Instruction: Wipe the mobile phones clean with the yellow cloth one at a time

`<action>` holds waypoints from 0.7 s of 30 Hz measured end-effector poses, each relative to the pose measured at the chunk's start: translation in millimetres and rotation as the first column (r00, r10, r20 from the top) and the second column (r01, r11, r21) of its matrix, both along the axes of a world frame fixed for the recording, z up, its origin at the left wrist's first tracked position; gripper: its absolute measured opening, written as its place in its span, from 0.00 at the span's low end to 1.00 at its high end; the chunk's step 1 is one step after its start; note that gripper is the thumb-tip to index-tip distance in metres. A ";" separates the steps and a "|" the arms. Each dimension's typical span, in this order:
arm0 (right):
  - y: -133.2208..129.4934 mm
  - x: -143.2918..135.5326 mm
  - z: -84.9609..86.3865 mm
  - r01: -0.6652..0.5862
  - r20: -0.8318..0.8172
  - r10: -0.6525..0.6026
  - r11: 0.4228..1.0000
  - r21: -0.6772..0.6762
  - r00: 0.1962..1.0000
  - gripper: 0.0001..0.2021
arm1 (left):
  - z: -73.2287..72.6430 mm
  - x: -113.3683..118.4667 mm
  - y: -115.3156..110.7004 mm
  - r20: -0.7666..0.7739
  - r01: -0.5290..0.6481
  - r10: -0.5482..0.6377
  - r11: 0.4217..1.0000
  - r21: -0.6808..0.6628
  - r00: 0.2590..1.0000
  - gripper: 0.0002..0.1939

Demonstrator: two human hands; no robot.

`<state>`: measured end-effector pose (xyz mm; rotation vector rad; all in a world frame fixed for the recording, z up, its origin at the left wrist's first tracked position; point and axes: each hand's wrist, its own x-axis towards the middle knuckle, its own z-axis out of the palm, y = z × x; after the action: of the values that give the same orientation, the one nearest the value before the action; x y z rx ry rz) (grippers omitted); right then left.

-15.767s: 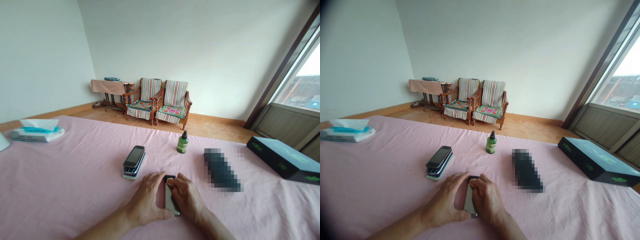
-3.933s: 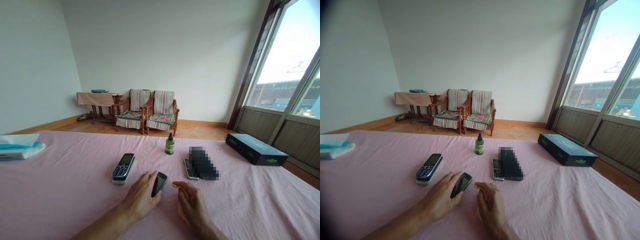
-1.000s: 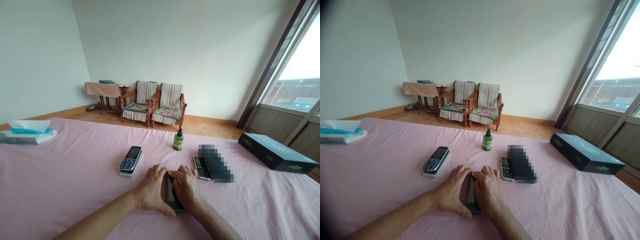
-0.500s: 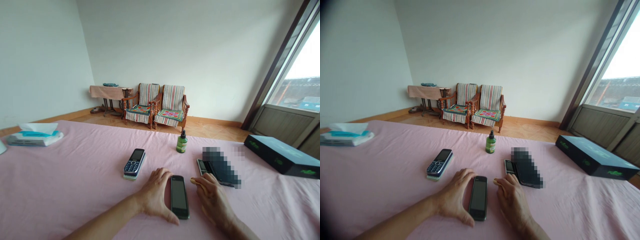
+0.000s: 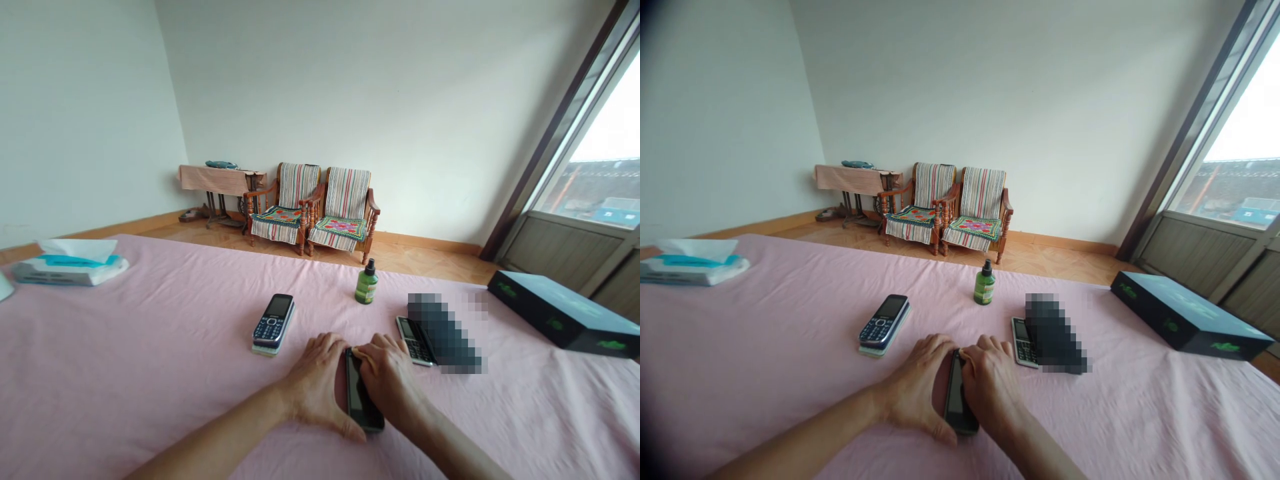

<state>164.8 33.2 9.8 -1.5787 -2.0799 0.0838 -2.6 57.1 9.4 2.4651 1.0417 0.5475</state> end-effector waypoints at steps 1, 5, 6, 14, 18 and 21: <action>1.2 -4.4 1.0 -0.013 0.005 0.013 1.000 0.000 1.000 0.12 | -0.1 0.1 0.3 0.003 0.001 -0.001 1.000 0.002 1.000 0.47; 3.2 -7.1 1.4 -0.020 0.014 0.019 1.000 0.014 1.000 0.12 | -1.4 -0.4 0.6 0.011 -0.019 0.019 1.000 -0.002 1.000 0.46; 3.1 -3.9 0.7 0.000 0.019 0.000 1.000 0.020 1.000 0.12 | -1.8 -0.7 0.5 0.013 -0.022 0.022 1.000 -0.004 1.000 0.46; 0.5 0.0 -2.7 0.008 -0.024 -0.007 0.999 0.036 1.000 0.14 | -3.5 -0.8 0.8 0.019 -0.018 0.018 1.000 -0.014 1.000 0.48; 2.1 -2.7 -0.3 0.011 -0.003 -0.011 0.999 0.038 1.000 0.13 | -3.0 -0.9 0.9 0.018 -0.010 0.011 1.000 -0.018 1.000 0.47; 4.2 2.7 -0.9 0.047 0.015 -0.047 0.998 0.040 0.999 0.12 | -2.7 -1.0 1.1 0.018 -0.008 0.008 1.000 -0.024 1.000 0.49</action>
<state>167.5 37.4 8.9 -1.6091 -2.0430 0.0133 -3.5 58.2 6.7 2.4315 1.0458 0.5560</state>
